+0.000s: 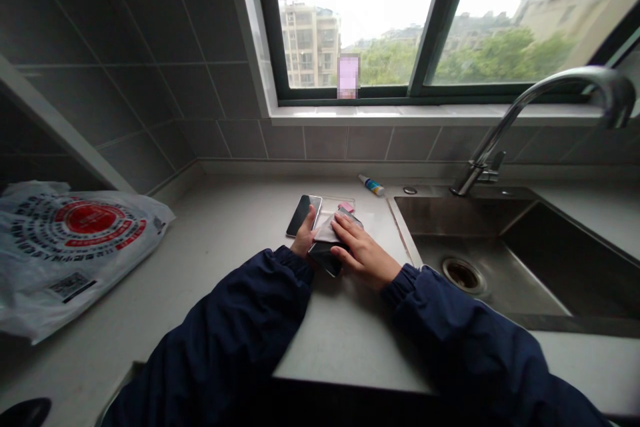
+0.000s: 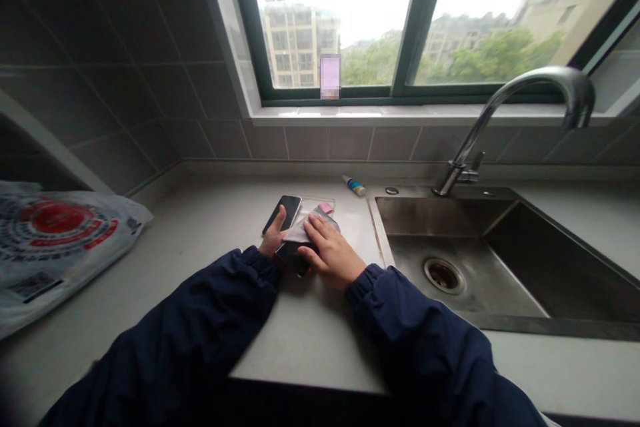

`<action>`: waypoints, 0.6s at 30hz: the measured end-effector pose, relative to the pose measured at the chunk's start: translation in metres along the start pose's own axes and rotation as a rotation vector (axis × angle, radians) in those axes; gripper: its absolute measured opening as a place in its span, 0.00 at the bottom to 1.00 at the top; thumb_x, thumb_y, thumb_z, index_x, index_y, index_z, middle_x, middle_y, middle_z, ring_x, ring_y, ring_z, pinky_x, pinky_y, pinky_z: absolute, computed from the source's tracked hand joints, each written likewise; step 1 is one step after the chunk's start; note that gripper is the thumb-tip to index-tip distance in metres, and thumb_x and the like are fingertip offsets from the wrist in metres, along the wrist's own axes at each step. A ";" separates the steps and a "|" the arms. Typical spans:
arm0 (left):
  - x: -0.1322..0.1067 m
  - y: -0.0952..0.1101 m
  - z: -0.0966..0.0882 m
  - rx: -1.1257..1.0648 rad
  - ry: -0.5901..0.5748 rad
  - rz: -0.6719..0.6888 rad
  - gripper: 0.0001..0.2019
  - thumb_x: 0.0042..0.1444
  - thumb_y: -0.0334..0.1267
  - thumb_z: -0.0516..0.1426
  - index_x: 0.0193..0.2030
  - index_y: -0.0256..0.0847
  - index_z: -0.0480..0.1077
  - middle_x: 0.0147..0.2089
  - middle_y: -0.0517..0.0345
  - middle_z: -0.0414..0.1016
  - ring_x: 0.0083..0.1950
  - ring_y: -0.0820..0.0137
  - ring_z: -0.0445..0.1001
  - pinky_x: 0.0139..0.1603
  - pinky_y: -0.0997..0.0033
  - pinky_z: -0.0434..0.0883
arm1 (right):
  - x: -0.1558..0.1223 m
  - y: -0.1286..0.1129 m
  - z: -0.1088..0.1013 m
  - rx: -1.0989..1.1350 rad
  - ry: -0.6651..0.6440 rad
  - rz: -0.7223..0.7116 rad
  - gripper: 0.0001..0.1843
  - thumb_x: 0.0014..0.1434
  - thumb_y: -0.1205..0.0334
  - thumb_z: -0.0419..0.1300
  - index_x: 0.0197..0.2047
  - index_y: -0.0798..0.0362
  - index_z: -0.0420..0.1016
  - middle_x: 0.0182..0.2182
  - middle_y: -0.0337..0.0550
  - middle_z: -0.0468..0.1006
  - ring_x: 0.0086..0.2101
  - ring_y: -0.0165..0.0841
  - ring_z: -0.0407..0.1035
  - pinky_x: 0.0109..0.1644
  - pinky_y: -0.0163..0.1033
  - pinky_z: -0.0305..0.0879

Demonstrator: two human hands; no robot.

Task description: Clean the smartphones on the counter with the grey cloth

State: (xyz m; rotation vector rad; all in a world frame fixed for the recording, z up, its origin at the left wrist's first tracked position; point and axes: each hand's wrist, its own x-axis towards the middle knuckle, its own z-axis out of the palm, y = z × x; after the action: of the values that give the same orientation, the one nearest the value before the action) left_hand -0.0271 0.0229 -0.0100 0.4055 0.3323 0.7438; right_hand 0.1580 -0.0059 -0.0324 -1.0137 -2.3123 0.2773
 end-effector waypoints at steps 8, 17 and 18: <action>0.001 0.001 -0.005 0.009 -0.005 -0.019 0.48 0.68 0.69 0.38 0.74 0.22 0.58 0.59 0.29 0.78 0.62 0.50 0.78 0.71 0.52 0.64 | -0.001 -0.006 -0.002 0.024 -0.021 -0.009 0.39 0.74 0.41 0.53 0.78 0.54 0.56 0.76 0.61 0.55 0.75 0.53 0.48 0.76 0.67 0.52; 0.000 0.003 -0.006 0.045 -0.008 -0.032 0.48 0.67 0.70 0.41 0.72 0.24 0.62 0.58 0.28 0.78 0.59 0.46 0.79 0.68 0.46 0.68 | 0.002 -0.009 -0.006 0.061 -0.027 -0.062 0.36 0.76 0.42 0.48 0.77 0.55 0.59 0.75 0.59 0.58 0.75 0.50 0.48 0.77 0.64 0.51; 0.000 0.002 -0.003 0.028 -0.024 -0.035 0.46 0.68 0.69 0.39 0.73 0.26 0.61 0.59 0.30 0.78 0.60 0.47 0.79 0.68 0.46 0.68 | 0.002 -0.005 -0.006 0.036 0.011 0.016 0.36 0.76 0.42 0.47 0.77 0.55 0.59 0.75 0.60 0.56 0.75 0.51 0.47 0.76 0.66 0.51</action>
State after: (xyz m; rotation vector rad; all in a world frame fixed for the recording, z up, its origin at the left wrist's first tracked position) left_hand -0.0300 0.0250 -0.0117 0.4341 0.3268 0.7000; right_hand 0.1574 -0.0078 -0.0247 -1.0138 -2.2817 0.3182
